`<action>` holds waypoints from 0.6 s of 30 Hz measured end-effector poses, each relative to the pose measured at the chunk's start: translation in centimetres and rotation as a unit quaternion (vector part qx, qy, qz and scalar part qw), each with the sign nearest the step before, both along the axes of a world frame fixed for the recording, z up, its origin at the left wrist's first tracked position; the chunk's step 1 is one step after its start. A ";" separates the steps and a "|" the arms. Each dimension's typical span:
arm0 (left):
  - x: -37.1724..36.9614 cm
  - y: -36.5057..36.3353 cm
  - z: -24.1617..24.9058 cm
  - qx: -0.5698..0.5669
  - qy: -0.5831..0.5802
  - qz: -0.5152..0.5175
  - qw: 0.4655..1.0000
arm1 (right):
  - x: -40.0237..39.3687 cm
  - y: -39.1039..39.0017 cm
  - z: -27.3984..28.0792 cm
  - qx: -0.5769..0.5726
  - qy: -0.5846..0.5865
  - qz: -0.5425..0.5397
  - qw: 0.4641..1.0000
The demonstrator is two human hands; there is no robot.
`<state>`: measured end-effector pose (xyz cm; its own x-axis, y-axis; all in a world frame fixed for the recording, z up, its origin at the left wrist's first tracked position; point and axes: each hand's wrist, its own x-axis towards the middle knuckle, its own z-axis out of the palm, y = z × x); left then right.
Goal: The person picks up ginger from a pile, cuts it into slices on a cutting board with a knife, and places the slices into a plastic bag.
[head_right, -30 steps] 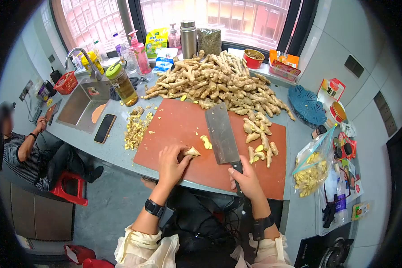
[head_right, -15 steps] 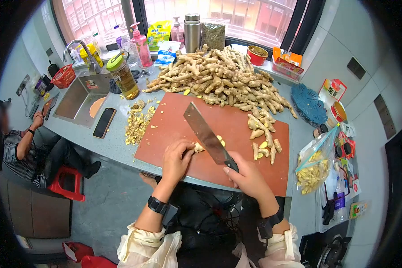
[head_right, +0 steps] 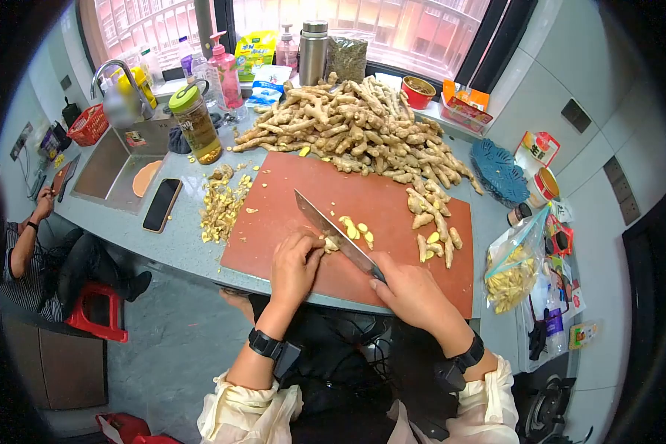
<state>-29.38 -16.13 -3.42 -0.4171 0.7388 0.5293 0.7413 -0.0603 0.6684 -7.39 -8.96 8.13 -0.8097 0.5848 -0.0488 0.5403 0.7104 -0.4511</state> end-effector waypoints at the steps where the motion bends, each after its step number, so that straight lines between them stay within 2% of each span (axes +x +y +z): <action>1: 0.0 0.0 0.1 -0.004 -0.002 0.000 1.000 | -0.3 -0.3 0.3 0.001 -0.002 -0.001 1.000; 3: 0.1 -0.1 0.2 -0.008 -0.003 0.005 1.000 | -1.0 -0.8 0.9 0.014 -0.086 -0.015 0.996; 10: 0.0 0.0 0.5 -0.003 0.006 0.007 1.000 | -2.7 -0.4 1.1 0.018 -0.129 -0.013 0.991; 16: 0.1 -0.1 0.7 0.012 0.018 0.015 1.000 | -4.0 1.2 -0.8 0.001 -0.087 -0.019 0.996; 18: -0.3 0.9 -1.6 0.051 0.016 -0.008 0.999 | -3.3 1.5 -1.8 -0.014 -0.011 -0.014 1.000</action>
<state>-29.66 -15.24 -5.00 -0.3868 0.6870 0.6151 0.7611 -0.1388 0.6336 -10.69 -7.49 6.33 -0.7921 0.6047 -0.0834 0.5692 0.6824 -0.4585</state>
